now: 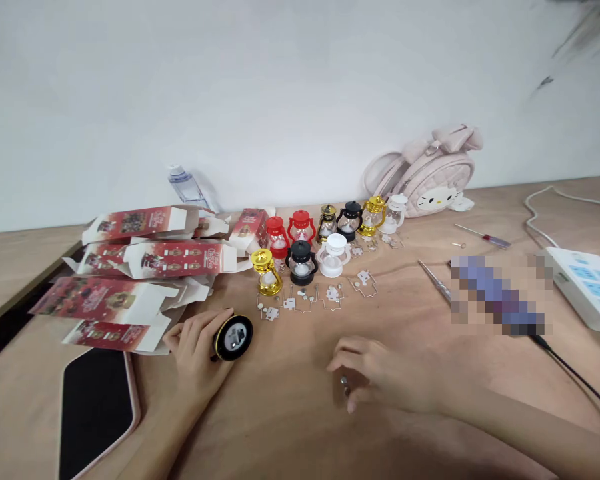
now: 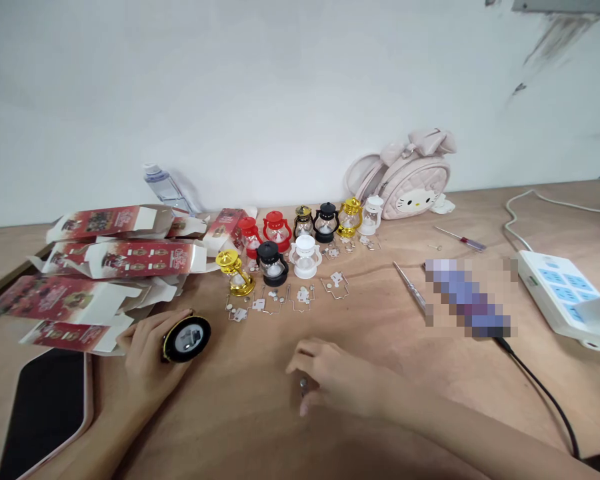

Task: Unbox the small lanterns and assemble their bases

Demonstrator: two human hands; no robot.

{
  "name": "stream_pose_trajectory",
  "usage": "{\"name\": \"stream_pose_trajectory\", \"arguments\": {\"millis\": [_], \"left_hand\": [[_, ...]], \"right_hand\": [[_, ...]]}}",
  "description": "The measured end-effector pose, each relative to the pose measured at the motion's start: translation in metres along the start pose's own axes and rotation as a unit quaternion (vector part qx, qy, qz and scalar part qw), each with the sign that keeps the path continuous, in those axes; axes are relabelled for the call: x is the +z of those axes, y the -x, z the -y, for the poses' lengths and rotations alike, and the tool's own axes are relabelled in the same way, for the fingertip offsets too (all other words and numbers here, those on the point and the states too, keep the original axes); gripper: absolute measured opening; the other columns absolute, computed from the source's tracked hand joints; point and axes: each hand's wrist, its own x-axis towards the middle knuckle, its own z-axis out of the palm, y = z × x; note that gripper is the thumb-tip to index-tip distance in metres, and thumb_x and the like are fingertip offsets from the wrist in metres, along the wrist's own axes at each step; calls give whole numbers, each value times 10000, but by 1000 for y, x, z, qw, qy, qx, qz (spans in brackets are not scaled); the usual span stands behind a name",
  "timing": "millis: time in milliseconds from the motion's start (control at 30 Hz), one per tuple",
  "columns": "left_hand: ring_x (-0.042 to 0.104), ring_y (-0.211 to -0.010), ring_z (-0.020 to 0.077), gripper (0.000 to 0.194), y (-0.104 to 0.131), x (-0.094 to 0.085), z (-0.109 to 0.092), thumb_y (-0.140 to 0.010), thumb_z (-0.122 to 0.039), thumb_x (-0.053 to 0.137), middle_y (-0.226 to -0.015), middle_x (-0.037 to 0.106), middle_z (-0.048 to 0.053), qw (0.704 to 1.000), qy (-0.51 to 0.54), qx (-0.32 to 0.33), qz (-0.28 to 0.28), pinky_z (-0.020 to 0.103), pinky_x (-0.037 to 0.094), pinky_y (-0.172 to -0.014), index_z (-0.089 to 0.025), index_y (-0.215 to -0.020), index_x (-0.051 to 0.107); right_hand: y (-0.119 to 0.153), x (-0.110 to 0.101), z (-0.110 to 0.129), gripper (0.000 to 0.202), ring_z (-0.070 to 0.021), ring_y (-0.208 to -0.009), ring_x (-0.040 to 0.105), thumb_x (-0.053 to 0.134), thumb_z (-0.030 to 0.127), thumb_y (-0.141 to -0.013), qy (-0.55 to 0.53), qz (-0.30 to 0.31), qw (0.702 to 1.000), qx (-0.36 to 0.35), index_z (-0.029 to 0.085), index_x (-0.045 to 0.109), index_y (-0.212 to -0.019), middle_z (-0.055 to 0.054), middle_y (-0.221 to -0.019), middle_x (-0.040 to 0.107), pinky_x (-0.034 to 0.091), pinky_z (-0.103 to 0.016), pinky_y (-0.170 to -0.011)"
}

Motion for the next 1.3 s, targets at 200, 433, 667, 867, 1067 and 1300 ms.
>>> {"name": "stream_pose_trajectory", "arguments": {"millis": [200, 433, 667, 867, 1067, 1300], "left_hand": [[621, -856, 243, 278, -1, -2, -1, -812, -200, 570, -938, 672, 81, 1000, -5, 1, -5, 375, 324, -781, -207, -1088, 541], [617, -858, 247, 288, -1, -2, 0, -817, -207, 561, -942, 668, 83, 1000, -7, 4, -3, 379, 328, -771, -212, -1103, 529], [622, -867, 257, 289, -1, -1, -1, -816, -195, 565, -951, 663, 93, 1000, -4, -3, -4, 389, 333, -776, -205, -1102, 525], [616, -861, 256, 295, -2, -3, -2, -809, -191, 557, -945, 662, 89, 1000, -6, 4, 1, 390, 334, -771, -205, -1102, 519], [618, -834, 250, 297, -5, -3, -3, -815, -208, 552, -925, 663, 80, 1000, -15, 12, -5, 381, 331, -753, -210, -1110, 518], [618, -831, 253, 291, -11, -2, -10, -819, -218, 574, -935, 654, 103, 1000, -6, 19, -21, 392, 333, -753, -196, -1105, 526]], "right_hand": [[-5, 6, -5, 129, -126, -829, 579, 572, 57, -820, 7, 34, 999, -16, 163, 645, -804, -17, -870, 601, 444, -210, -755], [-5, 7, -4, 124, -128, -771, 563, 517, 86, -857, 72, 58, 996, -8, 162, 608, -822, -17, -882, 593, 432, -229, -701], [1, 14, -10, 94, -120, -756, 526, 533, 99, -870, 103, 23, 994, -27, 159, 530, -798, -13, -854, 574, 417, -211, -672], [12, 27, -10, 99, -158, -723, 505, 555, 96, -849, 246, -31, 967, -59, 173, 513, -803, -12, -807, 562, 407, -262, -655], [25, 40, -14, 101, -159, -745, 521, 497, 78, -874, 253, -132, 955, -80, 162, 510, -819, -39, -854, 573, 416, -255, -652], [33, 45, -18, 137, -163, -727, 522, 449, 68, -894, 260, -168, 948, -72, 164, 509, -816, -31, -810, 582, 429, -261, -637]]}}
